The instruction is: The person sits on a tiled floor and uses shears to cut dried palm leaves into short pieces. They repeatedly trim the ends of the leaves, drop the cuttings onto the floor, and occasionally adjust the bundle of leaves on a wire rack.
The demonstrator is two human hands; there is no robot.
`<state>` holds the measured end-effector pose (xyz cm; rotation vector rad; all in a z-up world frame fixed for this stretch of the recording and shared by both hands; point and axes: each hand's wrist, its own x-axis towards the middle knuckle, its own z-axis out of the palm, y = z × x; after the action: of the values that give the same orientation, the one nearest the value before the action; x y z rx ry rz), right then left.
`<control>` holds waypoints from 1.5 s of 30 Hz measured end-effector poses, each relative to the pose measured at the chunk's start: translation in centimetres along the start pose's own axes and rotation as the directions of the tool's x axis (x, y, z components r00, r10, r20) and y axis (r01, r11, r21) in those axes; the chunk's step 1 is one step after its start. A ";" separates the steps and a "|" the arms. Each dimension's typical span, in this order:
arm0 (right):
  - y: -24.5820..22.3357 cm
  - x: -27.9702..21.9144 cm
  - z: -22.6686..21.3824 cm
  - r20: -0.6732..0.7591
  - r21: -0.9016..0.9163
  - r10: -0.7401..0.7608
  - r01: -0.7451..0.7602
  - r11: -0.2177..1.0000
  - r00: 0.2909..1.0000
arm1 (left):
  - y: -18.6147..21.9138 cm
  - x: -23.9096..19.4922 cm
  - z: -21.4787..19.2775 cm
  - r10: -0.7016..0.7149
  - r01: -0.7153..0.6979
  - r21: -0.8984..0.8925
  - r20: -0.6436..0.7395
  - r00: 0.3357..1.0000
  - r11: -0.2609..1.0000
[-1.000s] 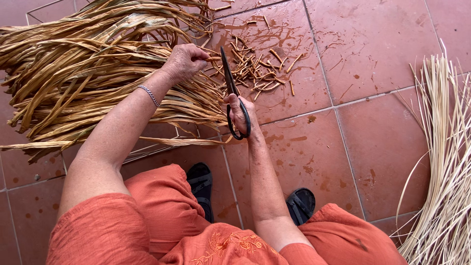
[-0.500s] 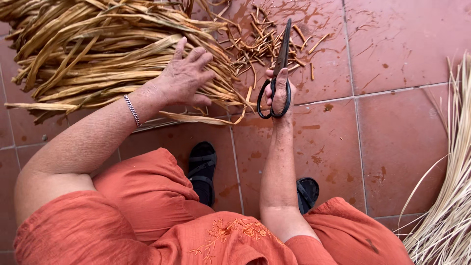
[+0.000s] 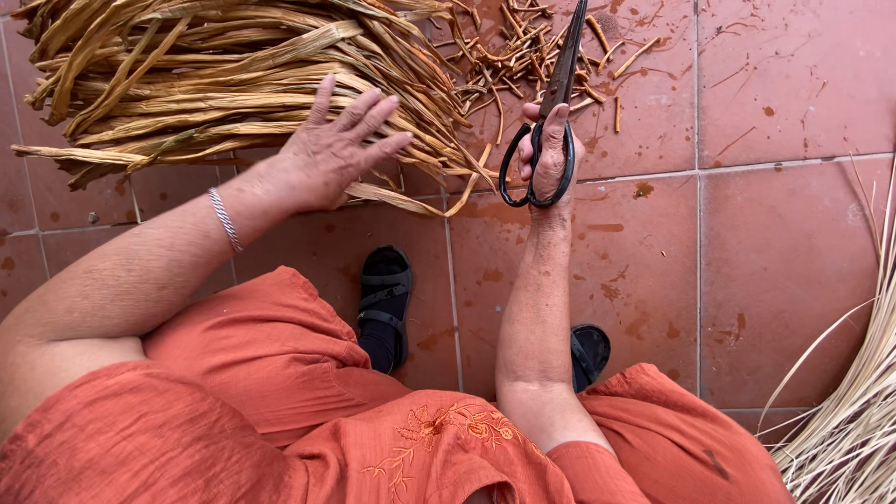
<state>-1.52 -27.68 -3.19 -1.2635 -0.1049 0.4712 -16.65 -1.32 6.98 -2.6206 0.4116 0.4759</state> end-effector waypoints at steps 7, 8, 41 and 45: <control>-0.6 -0.6 0.9 0.113 -0.021 -0.006 0.008 1.000 0.994 | -3.3 0.1 1.6 -0.106 0.071 -0.477 -0.047 0.993 0.876; -0.6 -0.6 1.2 0.141 -0.017 -0.018 0.020 1.000 0.990 | -3.6 0.2 1.8 -0.104 0.058 -0.474 -0.073 0.992 0.879; 0.7 -0.2 2.0 0.185 -0.050 0.033 -0.024 0.998 0.982 | -3.2 -3.8 -1.6 0.011 0.485 -0.456 0.737 0.676 0.746; 0.8 -0.5 2.5 0.209 -0.078 0.041 -0.025 0.997 0.977 | -7.4 -3.2 -2.1 -0.107 0.542 -0.667 0.577 0.810 0.511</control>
<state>-2.98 -25.44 -3.04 -1.2880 -0.2831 0.6341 -16.34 4.65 12.76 -3.1299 -0.6782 1.4060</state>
